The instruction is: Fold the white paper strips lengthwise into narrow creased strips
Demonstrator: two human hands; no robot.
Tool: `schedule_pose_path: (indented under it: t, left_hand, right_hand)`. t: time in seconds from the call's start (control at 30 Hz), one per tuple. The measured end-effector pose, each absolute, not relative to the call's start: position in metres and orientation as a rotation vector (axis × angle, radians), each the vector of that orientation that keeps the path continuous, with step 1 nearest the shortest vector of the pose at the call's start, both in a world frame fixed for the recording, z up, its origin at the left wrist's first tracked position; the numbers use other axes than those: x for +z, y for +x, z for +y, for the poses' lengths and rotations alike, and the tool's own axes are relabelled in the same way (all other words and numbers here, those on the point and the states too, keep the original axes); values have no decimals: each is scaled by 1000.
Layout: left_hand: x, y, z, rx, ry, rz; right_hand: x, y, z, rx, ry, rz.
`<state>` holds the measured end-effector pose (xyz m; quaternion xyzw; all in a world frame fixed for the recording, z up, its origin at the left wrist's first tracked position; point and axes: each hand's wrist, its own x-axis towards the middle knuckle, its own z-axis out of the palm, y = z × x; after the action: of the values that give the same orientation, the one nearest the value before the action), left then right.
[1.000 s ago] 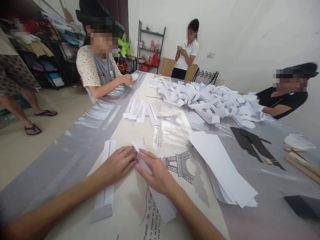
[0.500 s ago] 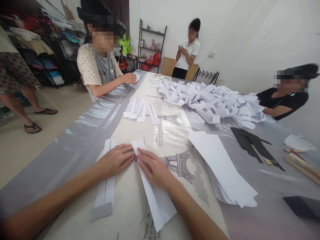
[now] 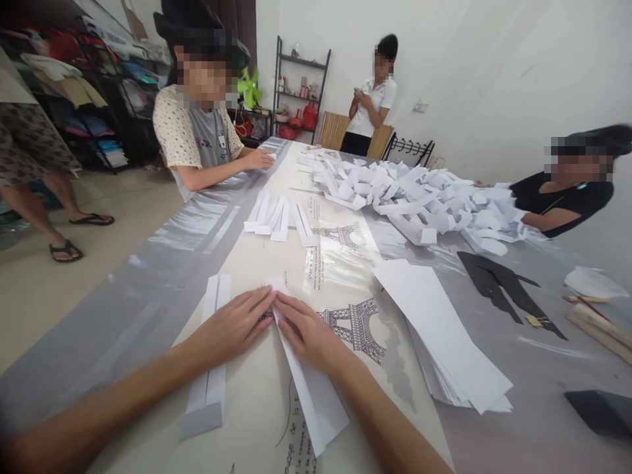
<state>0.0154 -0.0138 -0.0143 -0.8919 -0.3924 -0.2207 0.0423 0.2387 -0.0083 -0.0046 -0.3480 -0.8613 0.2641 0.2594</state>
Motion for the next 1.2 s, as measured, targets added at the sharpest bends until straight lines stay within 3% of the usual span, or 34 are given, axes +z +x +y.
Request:
schedule_pose_path:
  t: [1.2]
  left_hand:
    - [-15, 13, -8, -550, -2779, -1203]
  right_hand:
    - [7, 239, -10, 630, -942, -2502]
